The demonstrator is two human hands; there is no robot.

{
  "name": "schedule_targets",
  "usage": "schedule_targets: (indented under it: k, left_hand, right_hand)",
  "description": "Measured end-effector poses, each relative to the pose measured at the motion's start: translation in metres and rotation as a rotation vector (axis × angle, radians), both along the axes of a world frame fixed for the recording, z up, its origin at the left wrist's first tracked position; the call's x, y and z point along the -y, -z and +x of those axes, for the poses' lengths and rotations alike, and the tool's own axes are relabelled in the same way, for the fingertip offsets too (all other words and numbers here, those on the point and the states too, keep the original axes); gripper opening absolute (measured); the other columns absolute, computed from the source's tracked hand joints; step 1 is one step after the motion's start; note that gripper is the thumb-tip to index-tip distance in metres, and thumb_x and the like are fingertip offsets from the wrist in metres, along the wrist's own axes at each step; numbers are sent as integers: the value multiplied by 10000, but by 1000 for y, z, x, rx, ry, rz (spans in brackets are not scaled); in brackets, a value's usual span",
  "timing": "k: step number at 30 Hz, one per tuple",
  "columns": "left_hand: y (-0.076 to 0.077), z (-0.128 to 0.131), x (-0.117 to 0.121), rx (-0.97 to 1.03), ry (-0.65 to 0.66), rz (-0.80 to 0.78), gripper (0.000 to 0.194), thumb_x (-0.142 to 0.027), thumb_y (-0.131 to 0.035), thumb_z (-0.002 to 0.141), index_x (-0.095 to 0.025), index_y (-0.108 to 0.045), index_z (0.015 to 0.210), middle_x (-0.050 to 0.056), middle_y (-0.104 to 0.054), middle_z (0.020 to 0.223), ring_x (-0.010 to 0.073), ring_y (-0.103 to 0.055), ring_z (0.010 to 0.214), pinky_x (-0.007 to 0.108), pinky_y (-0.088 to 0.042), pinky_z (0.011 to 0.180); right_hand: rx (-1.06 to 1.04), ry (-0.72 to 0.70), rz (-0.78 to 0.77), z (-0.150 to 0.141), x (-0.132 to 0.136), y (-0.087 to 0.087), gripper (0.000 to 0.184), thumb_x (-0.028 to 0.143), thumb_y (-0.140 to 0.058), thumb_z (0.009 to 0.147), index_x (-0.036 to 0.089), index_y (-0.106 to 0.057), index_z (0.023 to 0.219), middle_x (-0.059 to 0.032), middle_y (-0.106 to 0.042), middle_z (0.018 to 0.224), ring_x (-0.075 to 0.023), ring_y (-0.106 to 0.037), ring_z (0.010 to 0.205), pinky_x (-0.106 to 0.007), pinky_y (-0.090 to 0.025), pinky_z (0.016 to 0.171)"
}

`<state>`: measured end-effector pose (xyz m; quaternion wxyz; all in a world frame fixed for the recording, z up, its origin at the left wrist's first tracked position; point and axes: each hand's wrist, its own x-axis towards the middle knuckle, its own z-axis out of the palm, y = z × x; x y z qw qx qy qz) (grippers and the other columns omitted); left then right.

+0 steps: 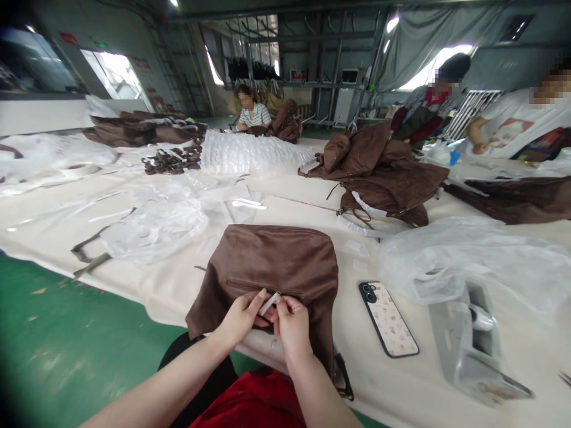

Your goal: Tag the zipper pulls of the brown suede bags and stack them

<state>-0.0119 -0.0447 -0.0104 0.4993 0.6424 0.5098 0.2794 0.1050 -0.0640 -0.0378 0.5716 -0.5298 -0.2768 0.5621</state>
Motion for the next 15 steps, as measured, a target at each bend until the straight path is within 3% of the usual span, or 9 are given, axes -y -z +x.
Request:
schedule_targets:
  k: [2,5,8,10,13,15]
  left_hand:
    - [-1,4,-6,76,4,-127,418,-518,-469,854,-142,-651,866,54,-680,688,181,-663,633,258,-543,573]
    - [1,4,-12,104,26,-117,348,-499,-555,776,-163,-645,793,26,-668,650,163,-643,599,247,-533,583]
    - [6,1,-16,102,-18,-155,394,-542,-617,696,-165,-651,805,17,-665,651,164,-641,591,249,-532,576]
    - [11,0,-20,119,-45,-198,459,-591,-674,615,-165,-650,784,14,-662,644,165,-637,570,250,-532,560]
    - [14,-1,-26,151,-65,-249,524,-624,-737,510,-171,-651,758,16,-661,619,165,-621,543,253,-532,534]
    - [14,-1,-28,155,-73,-262,538,-625,-760,474,-177,-658,752,19,-663,606,164,-612,534,249,-529,517]
  right_hand:
    - [37,6,-11,-2,0,-3,399,558,-658,714,183,-564,616,76,-429,397,-48,-285,284,-191,-190,303]
    - [95,-118,-21,5,10,-19,399,562,-629,740,177,-583,645,52,-500,449,-50,-332,292,-184,-207,308]
    - [217,-276,39,40,35,-43,372,513,-587,808,177,-665,948,23,-611,586,-64,-421,339,-181,-280,344]
    - [452,-87,95,85,56,-60,390,479,-564,840,198,-647,1097,1,-655,665,-102,-515,432,-205,-373,413]
    - [991,534,86,177,94,-78,364,458,-539,841,178,-686,1020,-88,-704,871,-199,-633,728,-285,-486,647]
    - [1280,814,-68,240,121,-80,396,461,-503,838,159,-696,1007,-138,-693,960,-235,-632,769,-337,-473,714]
